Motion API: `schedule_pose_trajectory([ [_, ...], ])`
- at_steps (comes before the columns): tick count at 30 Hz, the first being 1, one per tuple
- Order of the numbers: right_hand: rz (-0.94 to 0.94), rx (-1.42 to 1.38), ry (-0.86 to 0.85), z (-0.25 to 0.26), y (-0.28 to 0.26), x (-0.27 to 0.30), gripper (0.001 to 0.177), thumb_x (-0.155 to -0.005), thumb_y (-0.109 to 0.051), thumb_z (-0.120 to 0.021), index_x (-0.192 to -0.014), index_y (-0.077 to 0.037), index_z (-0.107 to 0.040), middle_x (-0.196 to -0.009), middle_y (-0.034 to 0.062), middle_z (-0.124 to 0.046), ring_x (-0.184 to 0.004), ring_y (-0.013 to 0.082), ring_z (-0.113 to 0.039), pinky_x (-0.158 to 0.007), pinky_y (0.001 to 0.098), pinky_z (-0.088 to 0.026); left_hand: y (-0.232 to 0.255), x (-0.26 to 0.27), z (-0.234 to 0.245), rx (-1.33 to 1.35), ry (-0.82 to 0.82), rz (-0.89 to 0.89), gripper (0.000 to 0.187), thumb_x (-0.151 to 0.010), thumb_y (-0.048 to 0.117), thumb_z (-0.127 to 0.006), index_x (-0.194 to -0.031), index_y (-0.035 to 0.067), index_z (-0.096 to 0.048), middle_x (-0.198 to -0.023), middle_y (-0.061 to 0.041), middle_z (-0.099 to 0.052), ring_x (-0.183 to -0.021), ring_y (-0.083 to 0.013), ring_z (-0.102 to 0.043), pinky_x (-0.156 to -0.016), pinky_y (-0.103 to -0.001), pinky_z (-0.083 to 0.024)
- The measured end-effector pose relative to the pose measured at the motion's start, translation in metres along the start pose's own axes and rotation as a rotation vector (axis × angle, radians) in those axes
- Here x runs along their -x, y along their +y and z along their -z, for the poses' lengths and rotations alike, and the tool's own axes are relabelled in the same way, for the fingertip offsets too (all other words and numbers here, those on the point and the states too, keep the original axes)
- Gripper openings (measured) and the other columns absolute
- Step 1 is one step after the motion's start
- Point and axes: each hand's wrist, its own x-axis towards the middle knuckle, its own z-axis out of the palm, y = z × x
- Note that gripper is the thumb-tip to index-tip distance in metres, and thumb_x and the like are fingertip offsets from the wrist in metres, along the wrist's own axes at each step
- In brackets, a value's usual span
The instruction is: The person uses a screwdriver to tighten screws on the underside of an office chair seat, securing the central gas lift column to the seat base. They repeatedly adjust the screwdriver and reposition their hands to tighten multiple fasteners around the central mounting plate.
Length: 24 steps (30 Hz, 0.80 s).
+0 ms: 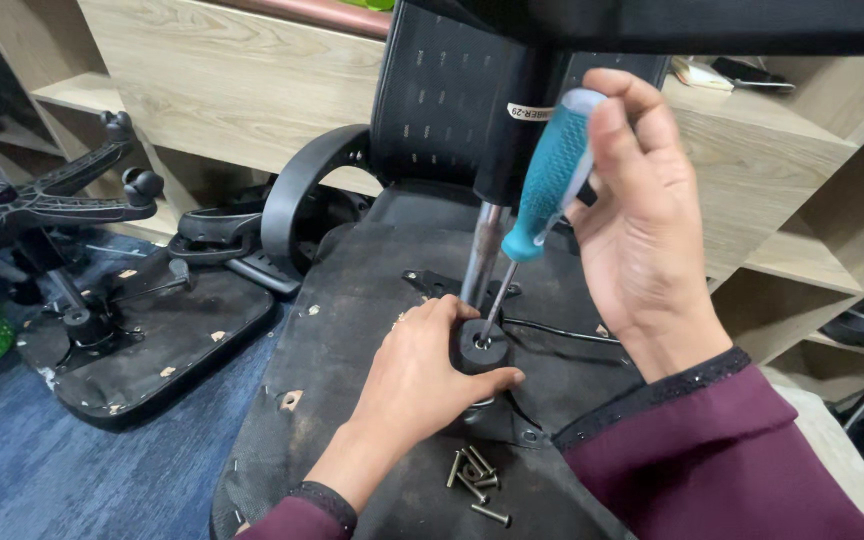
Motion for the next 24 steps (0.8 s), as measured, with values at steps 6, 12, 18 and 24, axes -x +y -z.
schedule_pose_trajectory([
  [6, -0.046, 0.008, 0.024, 0.003, -0.007, -0.001, 0.031, -0.11, -0.024, -0.063, -0.138, -0.015, -0.053, -0.112, -0.0028, -0.065, -0.104, 0.0063, -0.062, -0.092, 0.0279, -0.053, 0.008, -0.007, -0.001, -0.074, -0.038, 0.087, 0.081, -0.05, 0.051, -0.096, -0.106, 0.005, -0.06, -0.101, -0.014, -0.066, -0.103, -0.0319, -0.062, -0.088, -0.043, -0.05],
  [12, -0.083, -0.015, 0.019, -0.002, -0.01, 0.0, 0.027, -0.109, -0.028, -0.057, -0.132, -0.014, -0.057, -0.114, 0.0002, -0.069, -0.097, 0.0075, -0.063, -0.086, 0.0279, -0.053, 0.013, 0.003, -0.013, -0.142, 0.145, 0.063, 0.081, -0.054, 0.056, -0.096, -0.101, 0.003, -0.057, -0.096, -0.014, -0.063, -0.099, -0.0351, -0.062, -0.085, -0.044, -0.051],
  [18, -0.048, 0.051, -0.027, 0.002, -0.015, 0.0, 0.028, -0.112, -0.023, -0.062, -0.138, -0.014, -0.057, -0.116, -0.0018, -0.064, -0.106, 0.0076, -0.06, -0.094, 0.0324, -0.051, 0.0, 0.001, -0.017, -0.055, 0.01, -0.02, 0.081, -0.057, 0.034, -0.097, -0.125, 0.009, -0.058, -0.115, -0.018, -0.057, -0.105, -0.0374, -0.059, -0.088, -0.044, -0.05],
  [24, -0.152, 0.034, 0.058, 0.0, -0.018, 0.004, 0.032, -0.106, -0.026, -0.06, -0.137, -0.018, -0.056, -0.111, -0.0038, -0.069, -0.104, 0.0069, -0.063, -0.09, 0.032, -0.053, -0.021, 0.004, -0.009, 0.315, -0.244, 0.131, 0.076, -0.065, 0.024, -0.086, -0.135, 0.017, -0.057, -0.125, -0.01, -0.075, -0.121, -0.0254, -0.069, -0.103, -0.034, -0.049],
])
